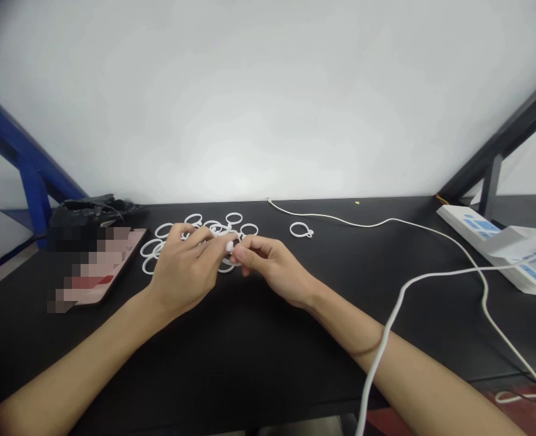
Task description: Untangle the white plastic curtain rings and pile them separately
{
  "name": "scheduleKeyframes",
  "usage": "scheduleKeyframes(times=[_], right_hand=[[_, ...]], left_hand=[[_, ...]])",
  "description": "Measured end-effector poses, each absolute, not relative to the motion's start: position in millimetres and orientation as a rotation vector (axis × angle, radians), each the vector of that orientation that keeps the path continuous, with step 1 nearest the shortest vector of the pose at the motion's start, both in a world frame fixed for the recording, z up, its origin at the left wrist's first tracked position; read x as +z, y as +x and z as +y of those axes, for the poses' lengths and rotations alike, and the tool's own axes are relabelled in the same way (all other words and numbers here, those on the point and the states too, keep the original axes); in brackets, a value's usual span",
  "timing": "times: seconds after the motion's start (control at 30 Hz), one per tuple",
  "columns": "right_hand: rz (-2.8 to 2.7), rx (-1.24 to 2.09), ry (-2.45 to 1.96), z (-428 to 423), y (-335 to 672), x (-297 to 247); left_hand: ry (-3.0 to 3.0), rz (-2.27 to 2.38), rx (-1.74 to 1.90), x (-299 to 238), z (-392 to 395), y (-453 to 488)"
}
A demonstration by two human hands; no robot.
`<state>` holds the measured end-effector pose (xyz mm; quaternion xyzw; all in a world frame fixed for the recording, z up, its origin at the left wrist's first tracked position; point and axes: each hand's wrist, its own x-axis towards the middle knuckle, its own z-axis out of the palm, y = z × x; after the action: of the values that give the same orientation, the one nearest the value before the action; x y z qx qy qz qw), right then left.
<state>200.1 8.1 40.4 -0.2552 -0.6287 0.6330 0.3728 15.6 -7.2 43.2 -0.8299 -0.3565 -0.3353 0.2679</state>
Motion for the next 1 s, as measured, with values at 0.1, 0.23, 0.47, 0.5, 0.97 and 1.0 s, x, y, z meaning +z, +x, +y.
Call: scheduleKeyframes(times=[0.1, 0.23, 0.47, 0.5, 0.97, 1.0], right_hand=[[-1.587, 1.643, -0.606, 7.8, 199.0, 37.6], [-1.560, 1.670, -0.581, 7.6, 197.0, 36.4], [-1.503, 1.713, -0.524, 6.1, 194.3, 37.0], [-1.501, 1.714, -0.523, 6.1, 194.5, 37.2], [-1.912, 0.600, -1.230, 34.7, 223.4, 41.4], [-2.004, 0.344, -1.310, 40.0, 229.6, 41.8]], left_hand=[[-2.275, -1.018, -0.973, 43.9, -9.2, 17.7], [-2.321, -1.097, -1.027, 42.4, -10.9, 19.9], [-2.355, -1.167, -1.075, 37.4, -10.6, 19.9], [-2.362, -1.168, -1.087, 37.1, -10.3, 19.5], [-2.551, -1.448, -0.809, 38.2, 1.5, -1.2], [-2.550, -1.465, -0.772, 36.9, 1.6, -0.4]])
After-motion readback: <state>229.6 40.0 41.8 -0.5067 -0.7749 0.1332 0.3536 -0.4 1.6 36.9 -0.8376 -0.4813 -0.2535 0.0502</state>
